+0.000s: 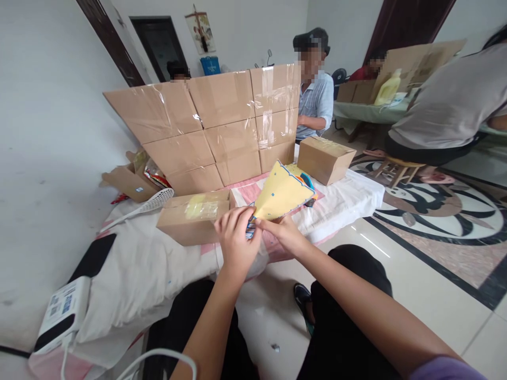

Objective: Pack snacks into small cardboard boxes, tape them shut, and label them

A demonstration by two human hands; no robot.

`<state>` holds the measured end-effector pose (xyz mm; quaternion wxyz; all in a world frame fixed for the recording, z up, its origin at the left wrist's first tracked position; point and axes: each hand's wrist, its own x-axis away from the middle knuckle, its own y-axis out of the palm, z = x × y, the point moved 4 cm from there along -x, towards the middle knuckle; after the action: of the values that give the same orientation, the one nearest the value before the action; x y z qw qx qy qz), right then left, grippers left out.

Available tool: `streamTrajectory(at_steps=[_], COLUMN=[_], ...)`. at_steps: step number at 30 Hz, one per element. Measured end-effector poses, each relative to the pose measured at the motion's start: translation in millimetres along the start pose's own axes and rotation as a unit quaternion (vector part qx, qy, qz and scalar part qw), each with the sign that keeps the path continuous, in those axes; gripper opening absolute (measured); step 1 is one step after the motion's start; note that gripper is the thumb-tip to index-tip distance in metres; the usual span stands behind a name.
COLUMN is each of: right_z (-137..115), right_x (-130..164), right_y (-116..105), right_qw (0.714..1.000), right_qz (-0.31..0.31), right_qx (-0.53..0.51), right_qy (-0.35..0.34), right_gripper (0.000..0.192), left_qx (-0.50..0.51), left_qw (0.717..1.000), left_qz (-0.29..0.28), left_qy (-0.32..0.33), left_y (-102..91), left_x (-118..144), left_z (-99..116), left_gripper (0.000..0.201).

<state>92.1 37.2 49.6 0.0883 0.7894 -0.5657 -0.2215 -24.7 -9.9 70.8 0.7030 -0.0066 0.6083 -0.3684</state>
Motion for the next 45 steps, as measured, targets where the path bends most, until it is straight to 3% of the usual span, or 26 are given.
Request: streamTrajectory(at_steps=[6,13,28,37,45], right_z=[1.7,5.8,1.8,4.5,10.8], right_x=[2.8,1.1,3.3,3.9,2.6], right_y=[5.5,1.3,-4.7,-6.8,-6.4], right_qw=[1.0,0.998,0.994,0.995,0.995], right_qz=[0.006,0.058,0.103,0.098,0.078], right_qx=[-0.026,-0.016,0.022,0.03,0.059], right_qy=[-0.01,-0.022,-0.013,-0.012,-0.02], right_gripper=[0.025,0.021,0.012,0.017,0.032], left_qx=[-0.004,0.011,0.045,0.098,0.171], left_qw=[1.0,1.0,0.999,0.993,0.981], left_qz=[0.011,0.013,0.001,-0.013,-0.006], left_qy=[0.018,0.007,-0.017,-0.059,-0.09], left_y=[-1.9,-5.3,-9.0,-5.9,-2.1], left_x=[0.2,-2.7,-5.8,-3.3,-1.1], left_z=[4.9,5.6,10.1,8.9,-9.8], left_gripper=[0.019,0.029,0.006,0.006,0.013])
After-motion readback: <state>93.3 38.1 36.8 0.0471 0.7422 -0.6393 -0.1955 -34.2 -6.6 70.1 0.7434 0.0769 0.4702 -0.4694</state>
